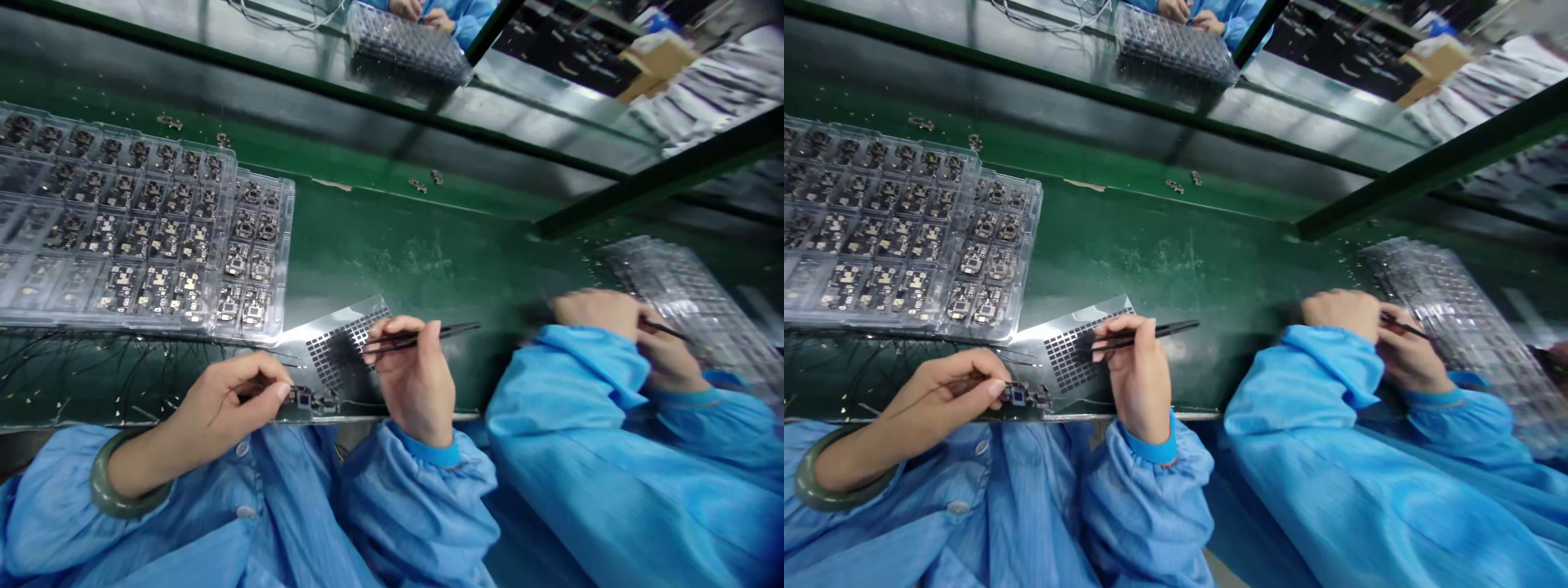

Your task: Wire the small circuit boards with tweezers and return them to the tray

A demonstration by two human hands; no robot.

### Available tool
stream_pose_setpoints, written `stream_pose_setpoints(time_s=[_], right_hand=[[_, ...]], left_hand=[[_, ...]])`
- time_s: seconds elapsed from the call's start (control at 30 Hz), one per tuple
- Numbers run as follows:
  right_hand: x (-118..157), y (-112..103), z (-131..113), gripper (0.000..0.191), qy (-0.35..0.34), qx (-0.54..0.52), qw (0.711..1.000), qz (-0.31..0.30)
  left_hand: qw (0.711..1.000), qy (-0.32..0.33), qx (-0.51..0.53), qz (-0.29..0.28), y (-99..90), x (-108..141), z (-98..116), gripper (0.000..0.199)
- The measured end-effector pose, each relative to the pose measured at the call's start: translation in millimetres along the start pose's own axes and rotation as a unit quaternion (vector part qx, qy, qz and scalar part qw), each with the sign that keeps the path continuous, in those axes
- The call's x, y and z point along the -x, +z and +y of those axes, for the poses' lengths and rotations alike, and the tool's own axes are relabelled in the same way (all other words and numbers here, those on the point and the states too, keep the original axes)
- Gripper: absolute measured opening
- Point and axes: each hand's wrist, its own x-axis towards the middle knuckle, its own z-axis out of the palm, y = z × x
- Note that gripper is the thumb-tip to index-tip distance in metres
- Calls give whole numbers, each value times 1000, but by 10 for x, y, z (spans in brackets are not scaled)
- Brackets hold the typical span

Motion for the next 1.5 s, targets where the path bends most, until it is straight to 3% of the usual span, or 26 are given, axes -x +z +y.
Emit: stream_pose_setpoints(time_s=[0.13,0.23,0.5,0.73,0.87,1.07,1.3,1.5], right_hand=[[-98,-15,101,28,59,127,990,-27],[-138,23,213,28,74,195,977,-35],[-150,39,263,22,28,300,950,-82],[-162,58,236,25,77,251,962,-77],[-155,66,250,24,48,277,957,-69],[-151,63,263,26,58,261,962,-53],[-148,74,252,23,51,276,957,-75],[-135,56,270,24,41,248,967,-31]], left_hand=[[991,39,-94,-82,24,-45,4,13],[983,31,-135,-121,32,-70,10,12],[980,-9,-149,-131,32,-100,-33,11],[981,-10,-148,-125,19,-109,-28,10],[981,-4,-152,-122,20,-112,-5,10],[980,5,-153,-125,14,-111,-6,11],[986,-7,-127,-111,17,-117,-2,11],[987,-8,-118,-110,10,-108,7,11]])
